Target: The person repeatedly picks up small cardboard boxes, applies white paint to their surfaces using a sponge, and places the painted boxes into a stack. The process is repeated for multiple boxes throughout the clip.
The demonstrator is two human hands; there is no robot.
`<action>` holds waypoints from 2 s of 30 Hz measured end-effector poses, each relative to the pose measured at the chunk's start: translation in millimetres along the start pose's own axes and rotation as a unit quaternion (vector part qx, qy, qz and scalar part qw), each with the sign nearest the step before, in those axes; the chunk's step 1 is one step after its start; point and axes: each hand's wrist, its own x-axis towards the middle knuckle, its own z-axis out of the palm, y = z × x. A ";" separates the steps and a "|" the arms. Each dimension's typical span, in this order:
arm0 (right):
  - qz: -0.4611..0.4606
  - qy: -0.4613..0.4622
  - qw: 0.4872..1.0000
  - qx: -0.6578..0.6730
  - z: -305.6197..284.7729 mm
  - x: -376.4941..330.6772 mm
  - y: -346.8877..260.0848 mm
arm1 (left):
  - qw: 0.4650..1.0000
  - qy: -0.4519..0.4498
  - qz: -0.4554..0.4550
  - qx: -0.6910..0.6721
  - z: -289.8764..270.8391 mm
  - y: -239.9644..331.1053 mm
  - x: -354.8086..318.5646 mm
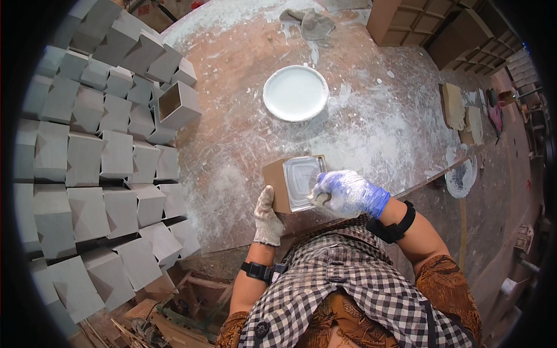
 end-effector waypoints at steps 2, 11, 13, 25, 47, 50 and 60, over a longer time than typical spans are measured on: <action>0.082 0.013 0.977 0.199 2.8 15.1 39.0 | 1.000 -0.018 -0.015 -0.006 -3.9 0.5 3.4; -0.001 0.276 0.953 -0.126 10.4 35.6 -33.9 | 0.999 -0.039 -0.019 0.008 -6.0 2.3 2.9; -0.045 0.255 0.954 -0.152 16.3 33.6 -45.6 | 0.999 -0.037 -0.016 0.012 -4.7 2.8 2.2; -0.170 0.212 0.943 -0.192 -5.5 -7.2 34.3 | 0.999 -0.004 -0.032 -0.015 -3.5 -0.2 7.1; -0.151 0.203 0.960 -0.116 8.2 48.6 -44.7 | 0.999 0.012 -0.006 0.044 -7.0 -1.6 8.5; -0.224 0.029 0.973 -0.045 14.2 7.8 -43.9 | 0.996 0.012 0.063 0.067 -18.7 -13.0 12.4; -0.110 0.197 0.973 -0.058 -24.2 17.3 -54.9 | 0.999 -0.016 -0.020 0.023 1.0 2.9 6.2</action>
